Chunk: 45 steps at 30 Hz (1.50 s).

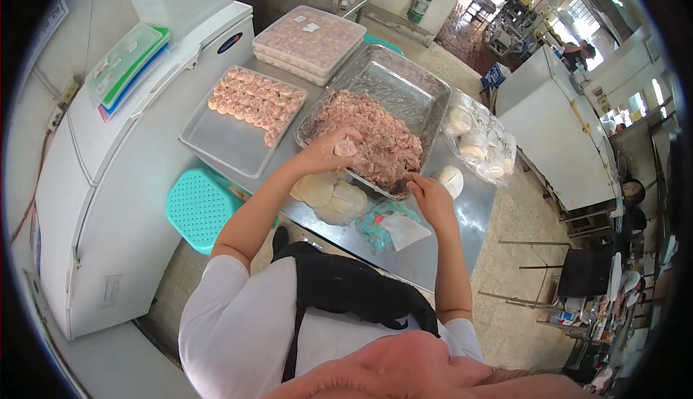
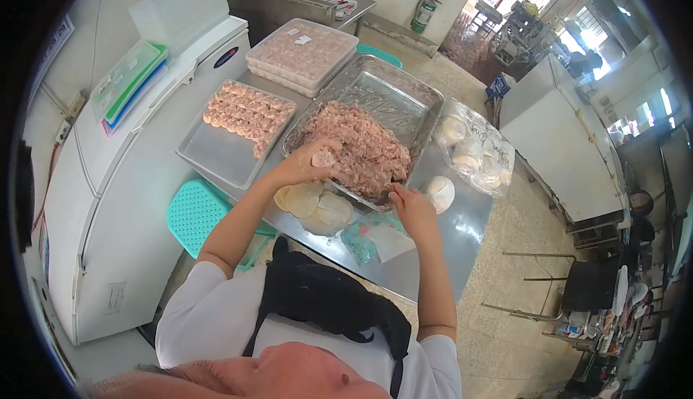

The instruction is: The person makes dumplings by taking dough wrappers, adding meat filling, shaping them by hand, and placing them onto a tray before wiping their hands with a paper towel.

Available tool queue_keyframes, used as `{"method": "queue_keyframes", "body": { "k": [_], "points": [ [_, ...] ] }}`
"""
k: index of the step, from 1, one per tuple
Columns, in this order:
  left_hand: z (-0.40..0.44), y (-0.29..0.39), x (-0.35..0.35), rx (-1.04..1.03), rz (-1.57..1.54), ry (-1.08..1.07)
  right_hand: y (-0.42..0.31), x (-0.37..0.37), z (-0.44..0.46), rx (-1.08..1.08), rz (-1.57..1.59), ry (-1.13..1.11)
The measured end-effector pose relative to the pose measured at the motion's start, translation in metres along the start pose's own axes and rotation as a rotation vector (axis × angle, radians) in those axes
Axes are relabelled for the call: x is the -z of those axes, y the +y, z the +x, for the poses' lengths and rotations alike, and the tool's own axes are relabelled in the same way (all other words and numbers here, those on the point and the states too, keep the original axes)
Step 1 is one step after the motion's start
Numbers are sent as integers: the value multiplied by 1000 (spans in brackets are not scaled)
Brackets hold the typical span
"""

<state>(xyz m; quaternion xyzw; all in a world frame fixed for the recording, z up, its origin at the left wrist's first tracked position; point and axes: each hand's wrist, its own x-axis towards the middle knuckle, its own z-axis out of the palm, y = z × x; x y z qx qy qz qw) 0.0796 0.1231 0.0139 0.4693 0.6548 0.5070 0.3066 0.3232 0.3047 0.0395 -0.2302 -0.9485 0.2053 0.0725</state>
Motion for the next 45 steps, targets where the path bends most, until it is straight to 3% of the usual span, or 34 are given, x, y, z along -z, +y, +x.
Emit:
{"method": "queue_keyframes", "body": {
  "k": [2, 4, 7, 8, 11, 14, 17, 20, 23, 24, 29, 32, 34, 39, 45],
  "points": [
    [-3, 5, -3, -439, 234, 201, -12, 10, -5, 74, 211, 11],
    [-5, 5, -1, -369, 185, 38, -28, 6, -11, 199, 411, -5],
    [-3, 7, 7, -321, 273, -116, -38, -16, -6, 219, 467, -93],
    [-3, 7, 10, -313, 330, -147, -35, -9, -4, 209, 330, -65],
    [-19, 15, 13, -164, 303, 75, -56, 25, -3, 204, 46, 33],
    [-6, -10, 33, -186, 201, -119, -82, 17, -5, 225, -6, 115],
    [-12, -32, 46, -325, 263, 60, -94, 7, 8, 209, -43, 97],
    [-36, 0, 75, -264, 49, -29, -129, 23, 12, 92, 99, 70],
    [-45, 7, 102, -97, 9, -106, -157, -16, 20, 222, 52, 58],
    [-47, 4, 110, -74, 61, -95, -164, -32, 26, 192, 202, -8],
    [-58, -25, 171, -32, 190, -92, -171, -59, 36, 94, 353, 72],
    [-74, -74, 205, -63, 244, 148, -152, -75, 24, -77, 475, 151],
    [-83, -111, 220, -48, 327, 144, -133, -89, 9, -202, 568, 192],
    [-87, -152, 204, -20, 525, 181, -131, -97, -24, -491, 834, 222],
    [-85, -141, 175, 9, 444, 181, -143, -96, -29, -519, 846, 310]
  ]
}}
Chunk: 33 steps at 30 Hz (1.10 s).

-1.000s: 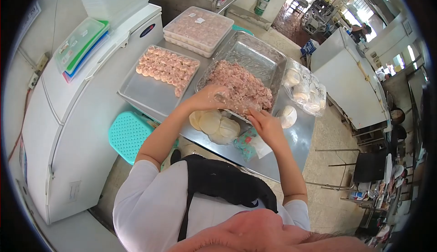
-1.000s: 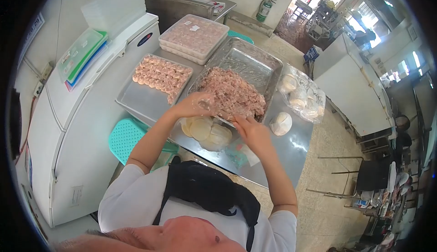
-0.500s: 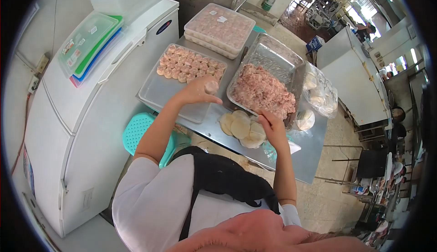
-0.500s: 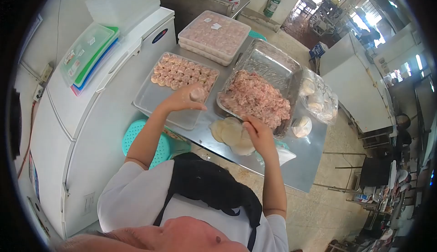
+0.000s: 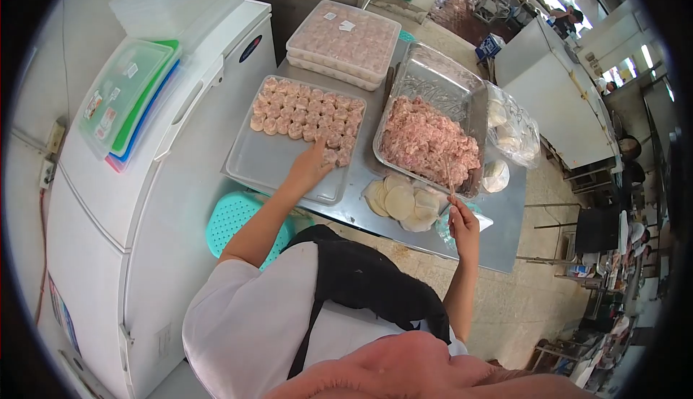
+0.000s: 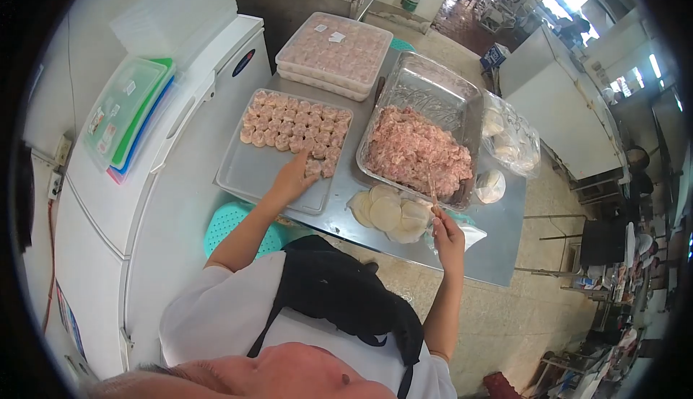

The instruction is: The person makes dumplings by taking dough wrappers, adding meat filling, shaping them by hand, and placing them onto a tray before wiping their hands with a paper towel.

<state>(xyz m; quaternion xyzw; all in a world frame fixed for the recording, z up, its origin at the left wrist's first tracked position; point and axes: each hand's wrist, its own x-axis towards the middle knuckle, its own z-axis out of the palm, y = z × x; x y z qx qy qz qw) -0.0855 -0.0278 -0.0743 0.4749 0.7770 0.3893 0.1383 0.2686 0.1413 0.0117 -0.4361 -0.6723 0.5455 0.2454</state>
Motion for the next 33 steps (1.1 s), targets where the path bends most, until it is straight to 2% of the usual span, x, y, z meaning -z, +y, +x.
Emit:
{"method": "queue_keyframes", "body": {
  "k": [4, 11, 14, 17, 20, 22, 25, 29, 31, 33],
  "points": [
    [7, -4, -14, -76, 63, 18, 2, -1, 5, 70, -28, -32],
    [14, -8, -17, -174, 76, 26, -19, 30, 50, 296, -708, -136],
    [-3, 29, 0, -54, 281, -30, -4, 70, 95, 453, -1132, -54],
    [-2, 72, -16, -200, 160, 24, -31, 93, 130, 396, -1316, -117],
    [-6, 110, -74, -345, -67, -83, -30, 96, 165, 469, -1358, -81],
    [-6, 134, -111, -466, -113, -206, 3, 84, 180, 561, -1335, -121],
    [-6, 151, -166, -493, -156, -206, 17, 68, 165, 657, -1256, -179],
    [-7, 164, -196, -402, 119, -149, 28, 86, 135, 653, -1199, -201],
    [-3, 170, -199, -352, 222, -170, 28, 102, 128, 735, -1234, -250],
    [-1, 171, -206, -294, 161, -136, 25, 115, 122, 803, -1275, -314]
  ]
}}
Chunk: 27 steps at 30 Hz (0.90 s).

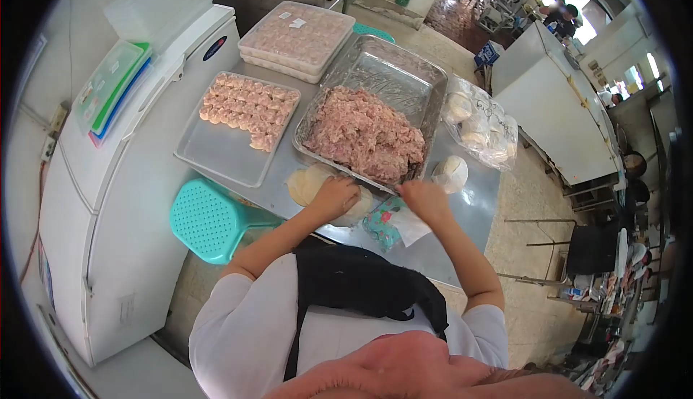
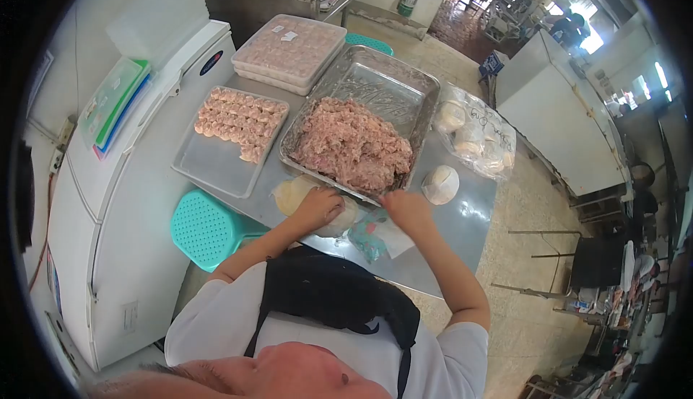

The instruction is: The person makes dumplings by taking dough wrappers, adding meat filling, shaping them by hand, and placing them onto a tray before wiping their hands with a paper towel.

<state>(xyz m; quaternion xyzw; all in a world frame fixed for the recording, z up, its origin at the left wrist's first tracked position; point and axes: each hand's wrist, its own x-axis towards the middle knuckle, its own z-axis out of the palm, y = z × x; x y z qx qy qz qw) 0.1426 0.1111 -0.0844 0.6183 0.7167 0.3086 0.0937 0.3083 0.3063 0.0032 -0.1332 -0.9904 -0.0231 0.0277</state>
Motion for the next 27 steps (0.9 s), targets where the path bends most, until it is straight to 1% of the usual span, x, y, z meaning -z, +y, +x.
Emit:
{"method": "queue_keyframes", "body": {
  "k": [2, 4, 5, 7, 8, 10, 11, 13, 14, 16, 19, 20, 22, 23, 25, 26, 27],
  "points": [
    [1, -5, -3, 57, -82, 25, 3, 7, -6, 80, -36, -44],
    [0, -7, -3, 121, -200, 46, 22, 21, 5, 95, 6, 46],
    [-4, -4, -2, 187, -357, 66, 31, 25, 14, 99, 30, 89],
    [-9, 11, 13, 317, -668, 110, 43, 28, 38, 36, 1, 149],
    [-13, 9, 12, 372, -731, 111, 46, 28, 47, 1, -12, 180],
    [-20, 1, 12, 479, -859, 109, 50, -13, 62, 51, -48, 128],
    [-23, 1, 18, 508, -896, 143, 50, -28, 69, 77, -68, 103],
    [-28, 3, 34, 568, -970, 211, 29, -29, 53, 93, -14, 167],
    [-30, 0, 38, 567, -1170, 277, 21, -26, 41, 102, 12, 195],
    [-29, -3, 46, 549, -1578, 413, 16, -9, 20, 137, 4, 98],
    [-24, 7, 74, 529, -1812, 437, 25, 17, 13, 171, -17, 4],
    [-22, 3, 73, 544, -1622, 418, 28, 21, 14, 180, -25, -18],
    [-19, -6, 71, 560, -1241, 374, 28, 23, 26, 135, -9, 64],
    [-17, -9, 69, 539, -1389, 425, 24, 22, 29, 109, 2, 105],
    [-11, -13, 71, 485, -1682, 526, -1, -1, 22, 125, 0, 56],
    [-10, -15, 75, 479, -1766, 517, -9, -10, 20, 131, -1, 32],
    [-9, -14, 82, 475, -1851, 506, -10, -1, 21, 120, 5, 7]
  ]
}}
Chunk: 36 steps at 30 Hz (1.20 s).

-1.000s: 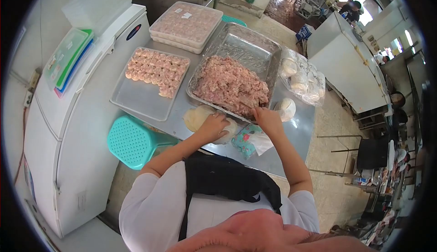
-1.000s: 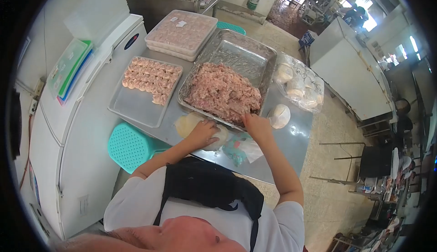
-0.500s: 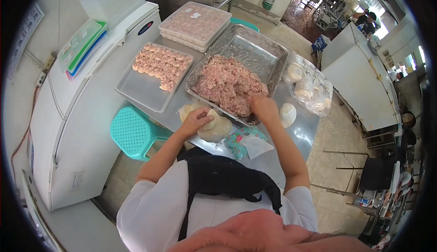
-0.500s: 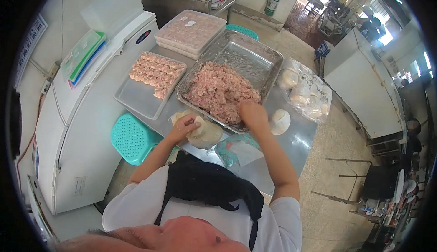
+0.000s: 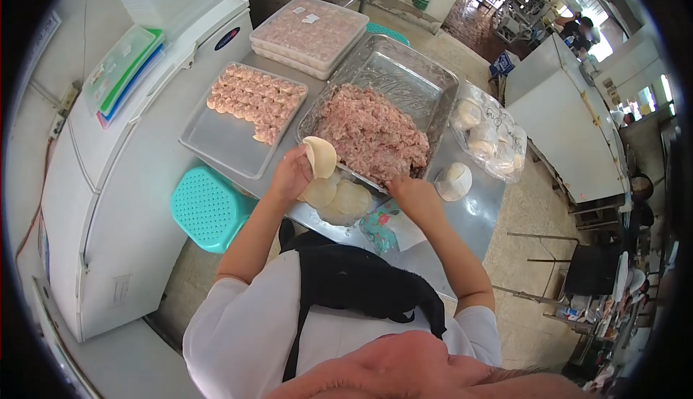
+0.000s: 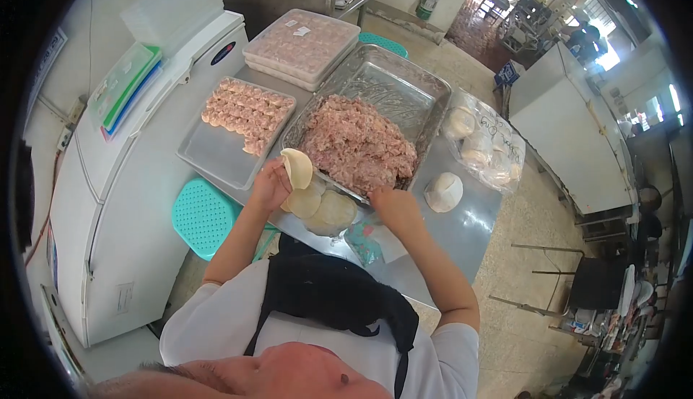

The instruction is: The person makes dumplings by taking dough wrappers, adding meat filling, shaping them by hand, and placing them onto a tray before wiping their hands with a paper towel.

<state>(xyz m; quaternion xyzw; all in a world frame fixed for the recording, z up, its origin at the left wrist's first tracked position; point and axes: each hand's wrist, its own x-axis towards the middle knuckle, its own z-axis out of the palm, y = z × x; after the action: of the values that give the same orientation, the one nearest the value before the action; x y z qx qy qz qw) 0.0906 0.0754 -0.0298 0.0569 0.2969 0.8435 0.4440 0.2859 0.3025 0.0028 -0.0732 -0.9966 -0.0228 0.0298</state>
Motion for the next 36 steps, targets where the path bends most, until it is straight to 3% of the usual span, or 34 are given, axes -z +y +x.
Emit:
{"method": "queue_keyframes", "body": {
  "k": [1, 4, 8, 10, 13, 16, 20, 22, 26, 29, 32, 36],
  "points": [
    [1, 4, -1, 33, -78, -11, 2, 17, -1, -11, 7, -28],
    [12, 4, 16, -36, 270, 80, 14, 31, 5, -79, -49, -80],
    [19, 17, 22, 37, 129, 148, -18, 3, 20, -188, 40, -168],
    [22, 27, 28, 135, -113, 58, -37, -7, 22, -254, 173, -83],
    [28, 32, 25, -20, 267, 197, -38, -4, 21, -350, 509, -45],
    [51, 21, 20, -28, 325, 217, -34, 5, 22, -492, 692, 4],
    [77, 2, -20, 166, -29, -34, -48, 28, 40, -544, 823, 315],
    [78, 3, -58, 236, -247, -166, -62, 24, 54, -503, 735, 442],
    [97, 3, -69, 294, -380, -67, -60, 11, 46, -401, 456, 476],
    [114, -3, -43, 305, -344, -12, -55, 59, 25, -443, 193, 158],
    [123, -14, -34, 358, -375, -15, -74, 77, 29, -410, 146, 311],
    [92, 20, -80, 369, -223, 43, -62, 70, 27, -385, 85, 104]
  ]
}}
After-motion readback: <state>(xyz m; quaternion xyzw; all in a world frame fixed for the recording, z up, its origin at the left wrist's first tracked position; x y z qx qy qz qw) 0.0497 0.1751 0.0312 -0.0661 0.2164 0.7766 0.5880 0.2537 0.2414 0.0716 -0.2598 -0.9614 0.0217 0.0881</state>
